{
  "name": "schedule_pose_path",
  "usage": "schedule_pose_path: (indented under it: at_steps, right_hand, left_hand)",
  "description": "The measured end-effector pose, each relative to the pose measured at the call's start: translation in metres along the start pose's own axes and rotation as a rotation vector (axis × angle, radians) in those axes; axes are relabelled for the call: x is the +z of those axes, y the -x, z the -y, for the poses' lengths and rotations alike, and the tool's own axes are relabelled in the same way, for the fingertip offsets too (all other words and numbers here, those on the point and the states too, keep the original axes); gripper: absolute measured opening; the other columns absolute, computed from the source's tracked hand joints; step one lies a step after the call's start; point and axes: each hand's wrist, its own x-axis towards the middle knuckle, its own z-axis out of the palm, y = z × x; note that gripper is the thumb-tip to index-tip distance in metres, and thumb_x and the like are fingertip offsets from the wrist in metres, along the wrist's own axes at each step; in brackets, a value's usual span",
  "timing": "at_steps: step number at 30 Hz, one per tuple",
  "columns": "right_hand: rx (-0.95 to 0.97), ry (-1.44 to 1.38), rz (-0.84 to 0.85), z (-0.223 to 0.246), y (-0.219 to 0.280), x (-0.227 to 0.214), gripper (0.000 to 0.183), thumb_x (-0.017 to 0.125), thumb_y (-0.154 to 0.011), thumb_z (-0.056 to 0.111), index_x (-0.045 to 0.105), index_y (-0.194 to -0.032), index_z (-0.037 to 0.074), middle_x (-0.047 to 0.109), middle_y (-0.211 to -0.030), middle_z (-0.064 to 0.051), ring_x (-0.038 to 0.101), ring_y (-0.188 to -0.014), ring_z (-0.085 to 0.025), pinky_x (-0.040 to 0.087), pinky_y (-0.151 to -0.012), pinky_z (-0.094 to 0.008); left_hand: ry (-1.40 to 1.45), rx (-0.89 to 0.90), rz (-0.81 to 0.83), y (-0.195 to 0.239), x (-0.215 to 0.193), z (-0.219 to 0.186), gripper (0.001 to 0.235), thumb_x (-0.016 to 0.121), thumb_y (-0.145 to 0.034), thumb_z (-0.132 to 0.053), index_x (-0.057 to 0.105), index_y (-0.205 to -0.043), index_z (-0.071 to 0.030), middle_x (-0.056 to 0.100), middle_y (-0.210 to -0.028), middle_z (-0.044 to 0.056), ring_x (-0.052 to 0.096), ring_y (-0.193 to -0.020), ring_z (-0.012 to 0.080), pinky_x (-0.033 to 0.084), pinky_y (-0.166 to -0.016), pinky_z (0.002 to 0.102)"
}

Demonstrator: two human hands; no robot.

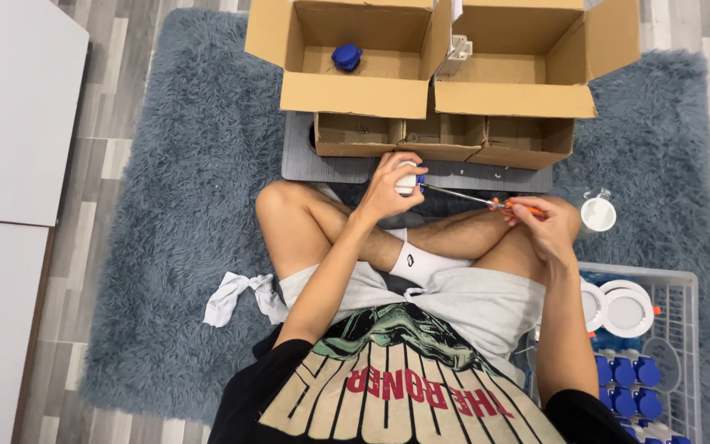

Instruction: Assembling and inspecting small electrical components using a screwdriver while sitting on the floor

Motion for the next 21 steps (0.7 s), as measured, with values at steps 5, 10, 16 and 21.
schedule_pose_path:
  at_steps: [5, 10, 16, 21]
  right_hand:
    - [-0.033, 0.027, 0.012, 0.004, 0.0, -0.002, 0.022, 0.078, -0.101, -0.004, 0.076, -0.122, -0.009, 0.074, -0.123, -0.024, 0.075, -0.092, -0.026, 0.064, -0.079, -0.039]
    - [-0.045, 0.109, 0.008, 0.013, 0.006, 0.001, 0.023, 0.082, -0.099, -0.001, 0.079, -0.122, -0.005, 0.075, -0.124, -0.021, 0.072, -0.104, -0.023, 0.059, -0.089, -0.04]
    - [-0.092, 0.155, 0.027, 0.008, 0.008, 0.002, 0.026, 0.087, -0.09, -0.003, 0.081, -0.115, -0.003, 0.076, -0.124, -0.022, 0.072, -0.112, -0.027, 0.055, -0.102, -0.039]
    - [0.028, 0.293, 0.017, 0.03, 0.019, 0.024, 0.024, 0.065, -0.118, 0.017, 0.08, -0.13, 0.003, 0.078, -0.121, -0.015, 0.069, -0.107, -0.018, 0.057, -0.098, -0.038]
  left_hand:
    - [0.01, -0.007, 0.019, 0.001, 0.0, 0.004, 0.04, 0.084, -0.073, -0.019, 0.084, -0.113, -0.021, 0.074, -0.124, 0.004, 0.07, -0.111, 0.0363, 0.057, -0.1, 0.049]
    - [0.006, -0.013, 0.019, 0.003, 0.002, 0.005, 0.038, 0.085, -0.074, -0.02, 0.084, -0.113, -0.022, 0.074, -0.124, 0.004, 0.07, -0.111, 0.035, 0.057, -0.1, 0.048]
    - [0.018, -0.042, -0.006, 0.002, 0.005, 0.001, 0.038, 0.085, -0.073, -0.019, 0.085, -0.111, -0.023, 0.074, -0.124, 0.003, 0.07, -0.11, 0.0334, 0.057, -0.1, 0.047]
    - [0.017, -0.041, -0.06, 0.001, 0.008, -0.003, 0.037, 0.079, -0.069, -0.012, 0.082, -0.105, -0.019, 0.074, -0.121, 0.005, 0.069, -0.107, 0.0358, 0.057, -0.097, 0.047]
